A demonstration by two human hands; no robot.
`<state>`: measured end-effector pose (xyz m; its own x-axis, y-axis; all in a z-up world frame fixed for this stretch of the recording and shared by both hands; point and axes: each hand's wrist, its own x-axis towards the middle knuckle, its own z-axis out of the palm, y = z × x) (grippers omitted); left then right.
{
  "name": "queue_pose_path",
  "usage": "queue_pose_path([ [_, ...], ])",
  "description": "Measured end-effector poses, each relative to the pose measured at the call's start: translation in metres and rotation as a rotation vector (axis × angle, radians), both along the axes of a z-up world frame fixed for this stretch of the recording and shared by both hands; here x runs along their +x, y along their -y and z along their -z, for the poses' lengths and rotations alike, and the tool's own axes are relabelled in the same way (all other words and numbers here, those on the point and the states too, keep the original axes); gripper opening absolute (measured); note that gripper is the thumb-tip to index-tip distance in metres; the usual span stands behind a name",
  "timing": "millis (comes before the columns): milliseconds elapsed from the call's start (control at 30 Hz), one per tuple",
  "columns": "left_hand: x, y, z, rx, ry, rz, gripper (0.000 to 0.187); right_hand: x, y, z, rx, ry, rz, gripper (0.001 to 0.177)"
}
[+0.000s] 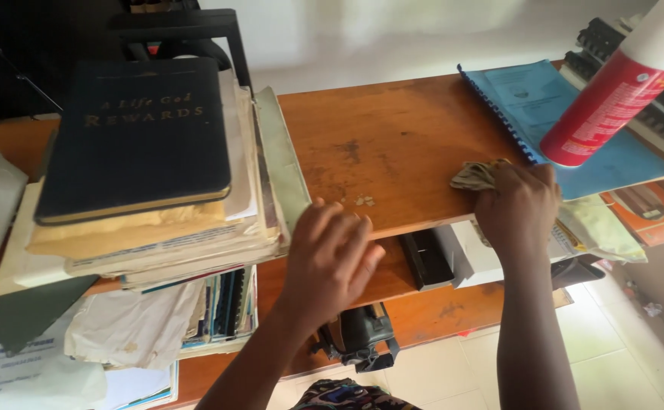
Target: Wiping a wooden shelf with a cloth to remove dust.
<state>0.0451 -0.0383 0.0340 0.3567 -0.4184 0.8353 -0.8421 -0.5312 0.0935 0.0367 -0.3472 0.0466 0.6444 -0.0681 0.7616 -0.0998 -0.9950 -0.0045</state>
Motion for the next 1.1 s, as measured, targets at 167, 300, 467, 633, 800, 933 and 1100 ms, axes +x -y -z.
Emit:
queue_pose_path([
  [167,0.018,0.005,-0.013,-0.011,-0.054,-0.157,0.035,0.028,0.016,-0.015,0.007,-0.166,-0.063,0.015],
  [300,0.016,0.006,-0.028,0.003,-0.147,-0.294,0.04,0.056,0.032,-0.016,0.05,-0.2,-0.313,0.031],
  [467,0.021,0.014,-0.015,0.059,-0.144,-0.482,0.036,0.09,0.017,-0.018,0.055,-0.287,-0.439,0.036],
  [633,0.02,0.017,-0.011,0.039,-0.208,-0.551,0.038,0.096,-0.023,-0.024,0.026,-0.306,-0.634,0.045],
  [800,0.021,0.02,-0.016,0.054,-0.276,-0.579,0.041,0.09,-0.063,-0.028,0.145,-0.348,-0.86,0.041],
  [933,0.018,0.021,-0.018,0.09,-0.238,-0.622,0.055,0.075,-0.087,-0.033,0.137,-0.385,-0.976,0.049],
  [1100,0.018,0.021,-0.019,0.056,-0.244,-0.589,0.053,0.052,-0.09,-0.042,0.119,-0.588,-1.037,0.063],
])
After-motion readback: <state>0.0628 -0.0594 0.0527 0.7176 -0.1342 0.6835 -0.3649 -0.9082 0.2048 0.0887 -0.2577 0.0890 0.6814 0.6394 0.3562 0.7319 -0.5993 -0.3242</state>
